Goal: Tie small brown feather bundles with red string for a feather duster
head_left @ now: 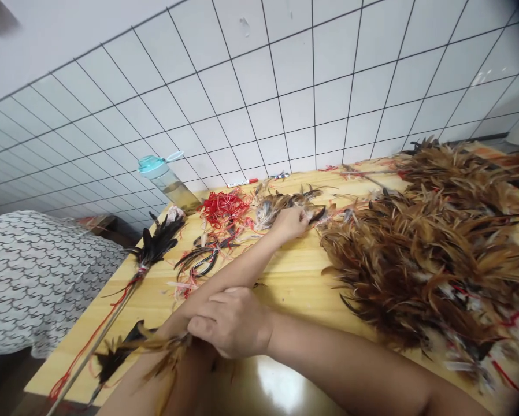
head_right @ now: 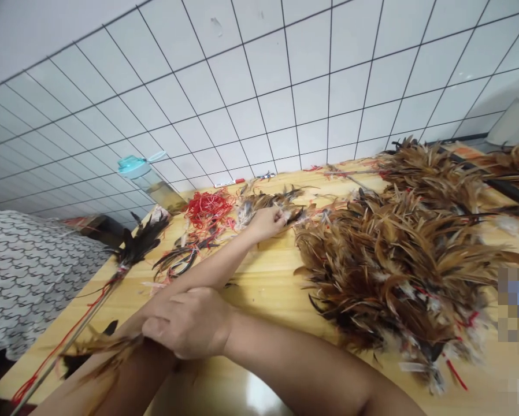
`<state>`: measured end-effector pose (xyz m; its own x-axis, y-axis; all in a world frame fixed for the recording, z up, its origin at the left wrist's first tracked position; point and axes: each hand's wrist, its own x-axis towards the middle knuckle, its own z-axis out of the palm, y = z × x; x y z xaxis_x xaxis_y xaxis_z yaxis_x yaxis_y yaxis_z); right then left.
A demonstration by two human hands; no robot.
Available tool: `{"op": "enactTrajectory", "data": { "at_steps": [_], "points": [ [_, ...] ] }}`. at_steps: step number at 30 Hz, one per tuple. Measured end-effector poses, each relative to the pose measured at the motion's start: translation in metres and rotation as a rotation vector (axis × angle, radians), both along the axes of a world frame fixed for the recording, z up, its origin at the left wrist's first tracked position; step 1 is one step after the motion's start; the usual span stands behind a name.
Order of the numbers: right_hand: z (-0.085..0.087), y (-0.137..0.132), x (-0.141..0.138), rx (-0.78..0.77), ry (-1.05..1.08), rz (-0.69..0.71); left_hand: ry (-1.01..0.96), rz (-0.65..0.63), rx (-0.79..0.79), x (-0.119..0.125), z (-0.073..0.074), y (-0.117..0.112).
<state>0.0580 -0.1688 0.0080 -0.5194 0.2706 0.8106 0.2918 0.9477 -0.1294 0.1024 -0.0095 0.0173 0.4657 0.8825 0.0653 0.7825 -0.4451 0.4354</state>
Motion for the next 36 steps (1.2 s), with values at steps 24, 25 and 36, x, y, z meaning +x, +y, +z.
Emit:
{"op": "enactTrajectory", "data": {
  "at_steps": [24,25,36],
  "points": [
    [-0.004,0.058,0.029,-0.812,0.648,-0.268,-0.936,0.136,-0.399,-0.096,0.020,-0.007],
    [-0.009,0.068,0.035,-0.872,0.716,-0.314,-0.997,0.154,-0.449,-0.105,0.019,-0.009],
    [-0.033,0.098,0.062,-0.979,0.630,-0.598,-1.046,0.027,-0.655,-0.121,-0.006,-0.012]
  ]
}}
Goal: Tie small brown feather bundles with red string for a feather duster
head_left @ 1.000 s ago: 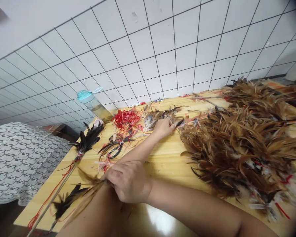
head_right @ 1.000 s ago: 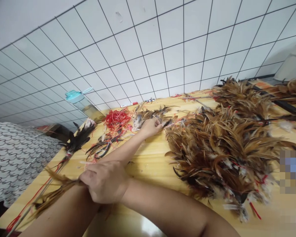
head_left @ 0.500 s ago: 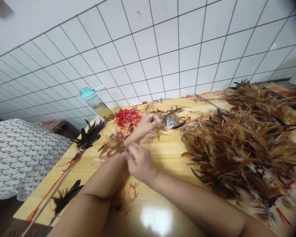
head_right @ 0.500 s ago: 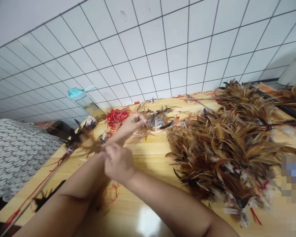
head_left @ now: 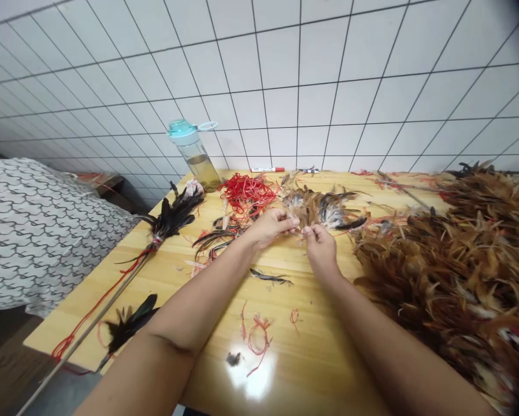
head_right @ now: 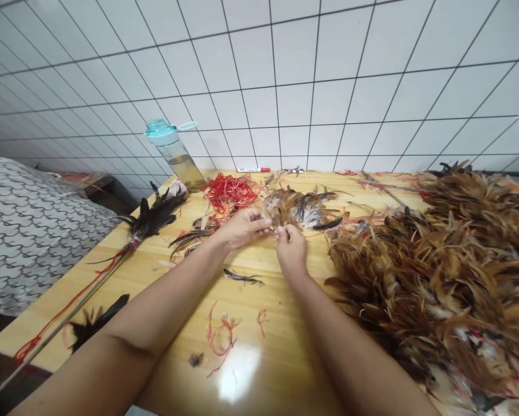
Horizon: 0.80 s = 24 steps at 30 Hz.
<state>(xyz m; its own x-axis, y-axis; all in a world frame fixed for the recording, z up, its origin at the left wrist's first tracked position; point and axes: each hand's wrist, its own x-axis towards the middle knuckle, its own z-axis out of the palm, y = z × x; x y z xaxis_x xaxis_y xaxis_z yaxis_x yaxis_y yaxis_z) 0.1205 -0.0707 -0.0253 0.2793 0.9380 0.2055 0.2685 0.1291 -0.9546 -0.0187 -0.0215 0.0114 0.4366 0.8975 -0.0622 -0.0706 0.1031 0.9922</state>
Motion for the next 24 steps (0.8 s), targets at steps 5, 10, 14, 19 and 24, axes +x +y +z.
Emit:
{"op": "enactTrajectory", "data": {
  "at_steps": [5,10,14,19,24],
  "points": [
    [-0.0039,0.0017,0.0004,-0.013,-0.011,0.013,0.066,-0.025,0.062,0.0039,-0.0050,0.0006],
    [-0.0065,0.0026,0.0014,-0.028,0.012,0.027,0.029,0.009,0.065,0.0061,-0.0054,-0.0017],
    [-0.0036,0.0032,0.0016,-0.041,0.030,0.048,0.010,0.027,0.058,0.0063,-0.0015,-0.0046],
    [0.0003,0.0043,0.0020,-0.052,0.074,0.120,0.041,0.002,0.079,0.0043,0.0016,-0.0060],
    [-0.0029,0.0064,0.0034,-0.084,0.063,0.158,-0.012,-0.027,0.092,0.0030,0.0011,-0.0037]
  ]
}}
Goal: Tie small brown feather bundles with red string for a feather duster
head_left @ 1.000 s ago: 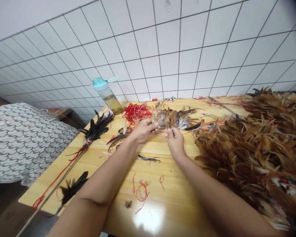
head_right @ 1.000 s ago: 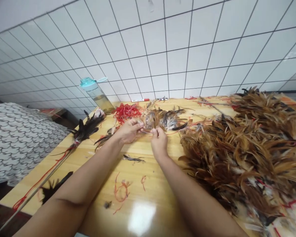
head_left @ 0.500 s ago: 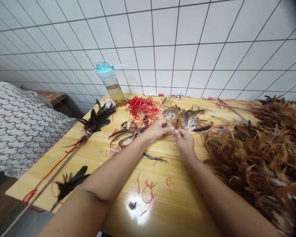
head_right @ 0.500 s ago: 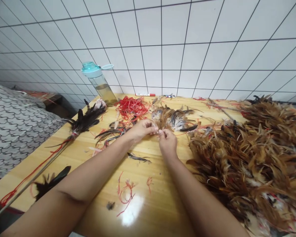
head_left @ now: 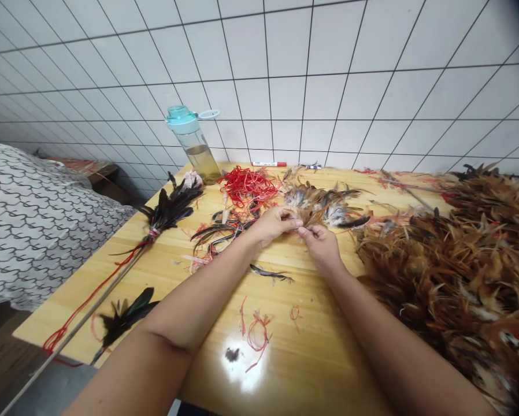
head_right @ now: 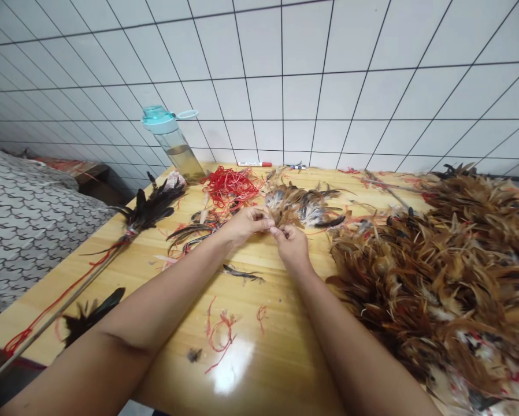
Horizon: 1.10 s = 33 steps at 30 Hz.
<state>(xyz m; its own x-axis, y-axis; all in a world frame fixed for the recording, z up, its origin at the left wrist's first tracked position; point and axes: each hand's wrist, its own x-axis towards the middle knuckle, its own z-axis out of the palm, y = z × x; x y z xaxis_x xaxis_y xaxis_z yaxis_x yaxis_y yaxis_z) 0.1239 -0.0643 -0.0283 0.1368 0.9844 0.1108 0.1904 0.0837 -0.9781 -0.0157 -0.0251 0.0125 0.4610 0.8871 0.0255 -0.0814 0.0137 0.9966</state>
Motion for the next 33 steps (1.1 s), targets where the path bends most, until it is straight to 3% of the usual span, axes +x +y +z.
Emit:
{"op": "enactTrajectory", "data": {
  "at_steps": [8,14,22,28,33],
  "points": [
    [-0.001,0.000,0.003,0.064,-0.097,0.064,-0.046,-0.167,-0.086,-0.015,-0.004,0.006],
    [0.004,-0.002,0.003,0.085,-0.146,0.163,-0.172,0.030,-0.175,-0.024,0.000,0.012],
    [0.004,-0.004,0.001,0.057,-0.166,0.312,-0.257,0.022,-0.173,-0.023,0.005,0.012],
    [0.010,-0.005,0.002,0.017,-0.067,0.312,-0.306,0.118,-0.133,-0.024,0.010,0.013],
    [0.013,-0.003,0.004,-0.037,0.163,0.182,-0.341,0.243,-0.114,-0.024,0.015,0.013]
  ]
}}
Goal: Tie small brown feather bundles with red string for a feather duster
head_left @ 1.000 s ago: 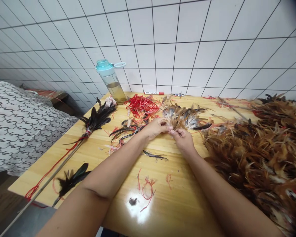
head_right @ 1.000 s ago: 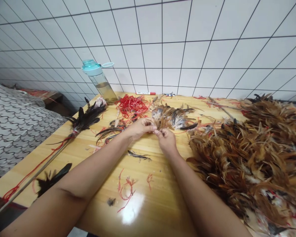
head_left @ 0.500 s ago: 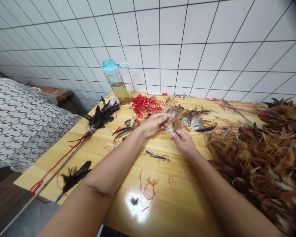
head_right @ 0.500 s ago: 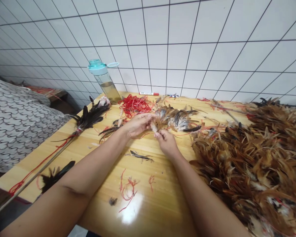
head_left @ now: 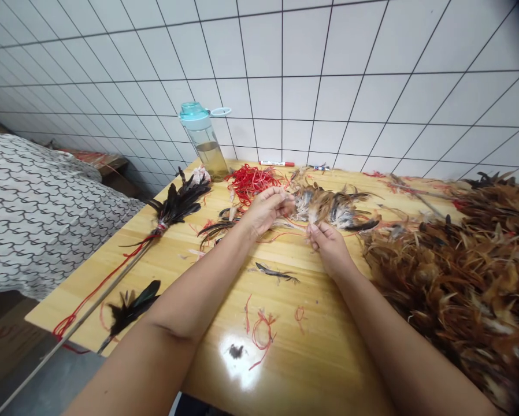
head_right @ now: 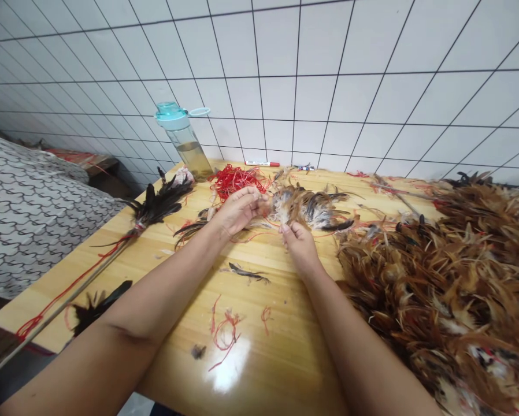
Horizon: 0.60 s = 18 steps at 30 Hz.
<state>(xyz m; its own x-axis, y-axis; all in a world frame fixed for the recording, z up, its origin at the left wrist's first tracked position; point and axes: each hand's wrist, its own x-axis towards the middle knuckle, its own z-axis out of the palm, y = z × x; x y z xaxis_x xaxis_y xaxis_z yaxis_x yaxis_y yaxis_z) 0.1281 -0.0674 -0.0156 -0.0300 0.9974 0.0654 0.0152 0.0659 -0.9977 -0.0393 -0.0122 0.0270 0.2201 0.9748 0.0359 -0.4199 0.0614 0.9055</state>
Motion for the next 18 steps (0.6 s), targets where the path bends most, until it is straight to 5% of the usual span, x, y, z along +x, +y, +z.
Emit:
{"op": "enactTrajectory", "data": {
  "at_steps": [9,18],
  "points": [
    [-0.007,0.006,0.002,0.005,-0.058,-0.193,0.840,-0.165,0.497,-0.009,0.000,-0.006],
    [-0.011,0.007,0.001,0.032,-0.371,-0.214,1.109,-0.207,0.768,-0.003,0.009,-0.013]
  ]
}}
